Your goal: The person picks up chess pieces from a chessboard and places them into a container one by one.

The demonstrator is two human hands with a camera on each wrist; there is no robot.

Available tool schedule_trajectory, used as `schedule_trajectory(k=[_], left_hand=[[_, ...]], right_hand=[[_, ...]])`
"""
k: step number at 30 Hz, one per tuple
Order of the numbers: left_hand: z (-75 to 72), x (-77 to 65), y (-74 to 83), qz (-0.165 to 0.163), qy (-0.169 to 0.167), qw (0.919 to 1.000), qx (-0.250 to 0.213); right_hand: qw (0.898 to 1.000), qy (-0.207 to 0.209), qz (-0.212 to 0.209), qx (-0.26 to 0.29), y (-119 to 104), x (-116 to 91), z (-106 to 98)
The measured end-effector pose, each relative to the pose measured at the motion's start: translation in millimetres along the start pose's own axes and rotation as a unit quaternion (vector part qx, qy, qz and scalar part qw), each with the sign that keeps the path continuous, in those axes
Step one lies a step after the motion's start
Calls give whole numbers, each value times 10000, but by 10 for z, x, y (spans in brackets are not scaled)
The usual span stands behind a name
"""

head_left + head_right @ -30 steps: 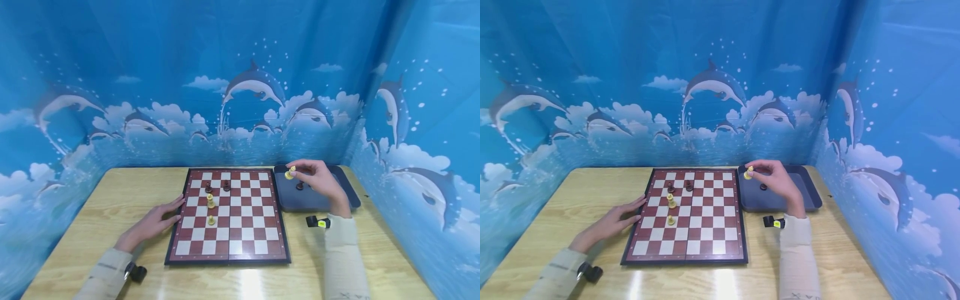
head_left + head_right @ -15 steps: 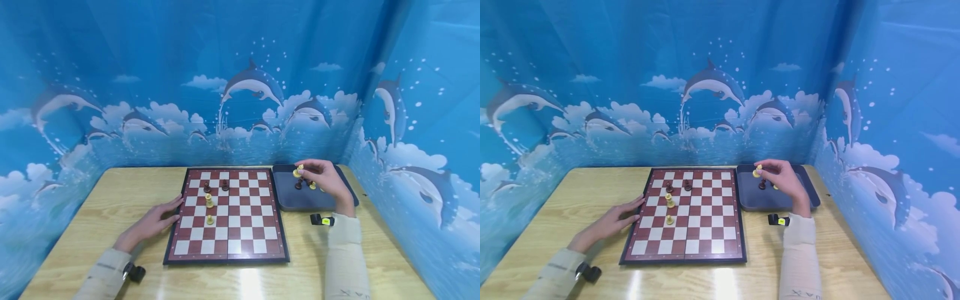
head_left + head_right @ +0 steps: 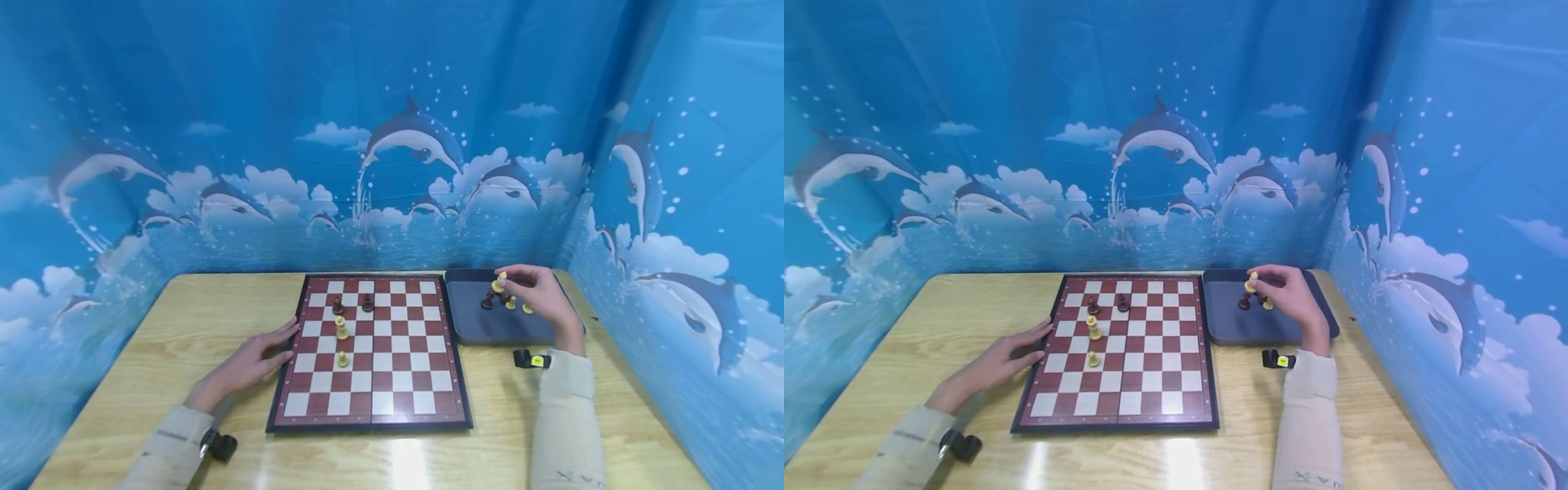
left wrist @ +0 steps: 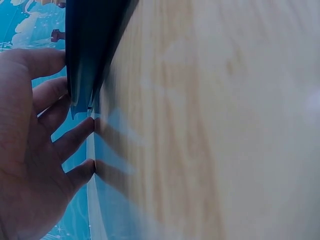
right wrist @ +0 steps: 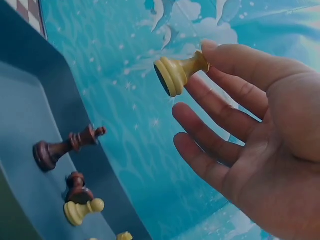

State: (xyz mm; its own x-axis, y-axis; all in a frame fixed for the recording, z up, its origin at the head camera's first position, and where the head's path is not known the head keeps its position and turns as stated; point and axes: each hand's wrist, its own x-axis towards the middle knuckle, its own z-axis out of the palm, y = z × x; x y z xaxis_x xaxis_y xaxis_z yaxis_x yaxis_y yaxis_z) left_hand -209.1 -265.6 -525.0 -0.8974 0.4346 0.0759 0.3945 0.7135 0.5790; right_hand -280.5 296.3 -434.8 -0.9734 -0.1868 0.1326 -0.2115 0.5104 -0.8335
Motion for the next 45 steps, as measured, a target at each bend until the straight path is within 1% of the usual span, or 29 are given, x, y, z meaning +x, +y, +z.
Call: schedule_trajectory(k=[5,11,16,24,28,35,41,45], left_hand=[[4,-7,1,-11,-3,10000,-19],[0,-7,12,-44,4,10000,-12],[-5,-11,18,-49,8,10000,-1],[-6,-4,16,-106,-18,9999,-5],[-3,2,13,-119,-41,9999,4],[-3,-2,14,-22,27,10000,13],[-8,-8,22,-12,54,10000,15],[-7,-4,19,-17,48,10000,29]], right_hand=[[9999,64,21,-147,129,13,-21],[9995,154,164,-244,226,18,-51],[9973,220,373,-599,274,19,-55],[9914,126,650,-1132,398,64,-13],[9895,135,689,-1267,444,72,-2],[9884,138,716,-1333,468,80,7],[9854,182,581,-1592,500,107,24],[9851,183,525,-1628,520,116,27]])
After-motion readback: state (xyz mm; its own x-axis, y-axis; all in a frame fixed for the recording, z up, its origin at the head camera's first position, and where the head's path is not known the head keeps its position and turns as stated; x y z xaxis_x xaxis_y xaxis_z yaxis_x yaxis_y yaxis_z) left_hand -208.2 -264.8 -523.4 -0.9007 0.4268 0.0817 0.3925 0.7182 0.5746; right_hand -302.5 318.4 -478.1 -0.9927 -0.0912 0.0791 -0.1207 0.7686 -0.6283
